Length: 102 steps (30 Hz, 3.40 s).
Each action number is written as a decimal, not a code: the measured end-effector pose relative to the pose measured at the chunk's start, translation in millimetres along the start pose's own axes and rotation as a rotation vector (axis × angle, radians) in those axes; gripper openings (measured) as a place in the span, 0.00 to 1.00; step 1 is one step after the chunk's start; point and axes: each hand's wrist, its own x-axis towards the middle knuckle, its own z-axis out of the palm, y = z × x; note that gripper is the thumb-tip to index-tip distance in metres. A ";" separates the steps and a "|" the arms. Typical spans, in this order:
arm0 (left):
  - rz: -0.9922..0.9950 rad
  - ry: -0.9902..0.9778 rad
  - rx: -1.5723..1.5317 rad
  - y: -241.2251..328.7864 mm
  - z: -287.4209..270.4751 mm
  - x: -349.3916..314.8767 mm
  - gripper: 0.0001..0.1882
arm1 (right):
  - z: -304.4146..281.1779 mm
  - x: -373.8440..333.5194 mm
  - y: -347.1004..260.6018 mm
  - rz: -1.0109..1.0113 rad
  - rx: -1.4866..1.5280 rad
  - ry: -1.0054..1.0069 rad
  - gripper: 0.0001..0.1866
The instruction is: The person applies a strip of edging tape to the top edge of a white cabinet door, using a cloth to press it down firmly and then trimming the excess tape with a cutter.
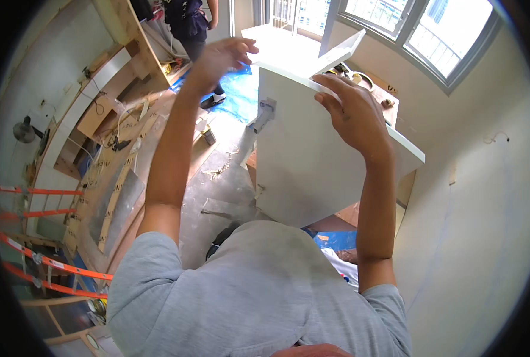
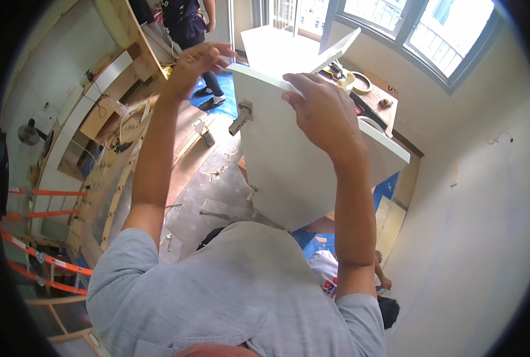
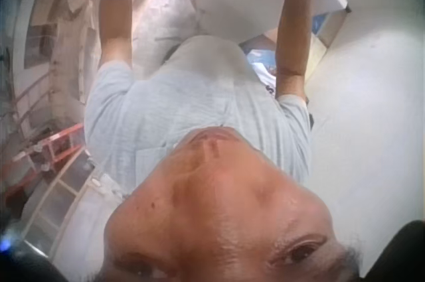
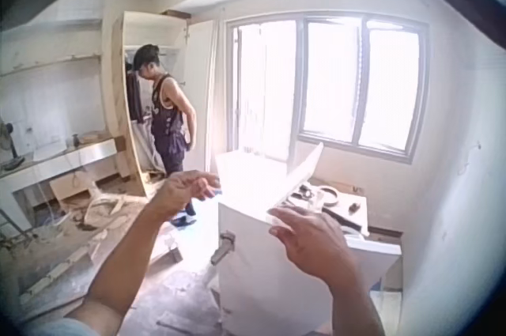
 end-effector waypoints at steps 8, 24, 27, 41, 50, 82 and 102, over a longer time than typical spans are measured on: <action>0.081 0.119 -0.293 -30.4 66.3 -24.1 0.13 | 44.1 54.7 -32.0 0.139 0.022 -0.141 0.08; 0.157 -0.225 -0.501 -54.8 41.5 -3.8 0.36 | 49.6 53.2 -41.8 0.072 -0.004 -0.138 0.14; 0.156 -0.214 -0.624 -56.3 52.3 -0.7 0.31 | 52.3 61.7 -42.5 0.193 -0.023 -0.176 0.14; 0.042 -0.022 -0.589 -58.2 83.0 -4.9 0.14 | 64.9 68.6 -52.8 0.412 -0.170 -0.101 0.18; 0.636 0.003 0.098 -38.8 39.8 9.3 0.15 | 59.7 56.4 -38.9 0.060 -0.094 0.053 0.14; 0.574 0.219 1.065 40.6 113.9 -26.6 0.15 | -108.3 -110.7 61.4 -0.018 -0.409 0.063 0.14; 0.333 0.123 1.407 65.5 258.1 -15.5 0.30 | -9.1 -114.3 100.3 0.575 0.631 0.963 0.15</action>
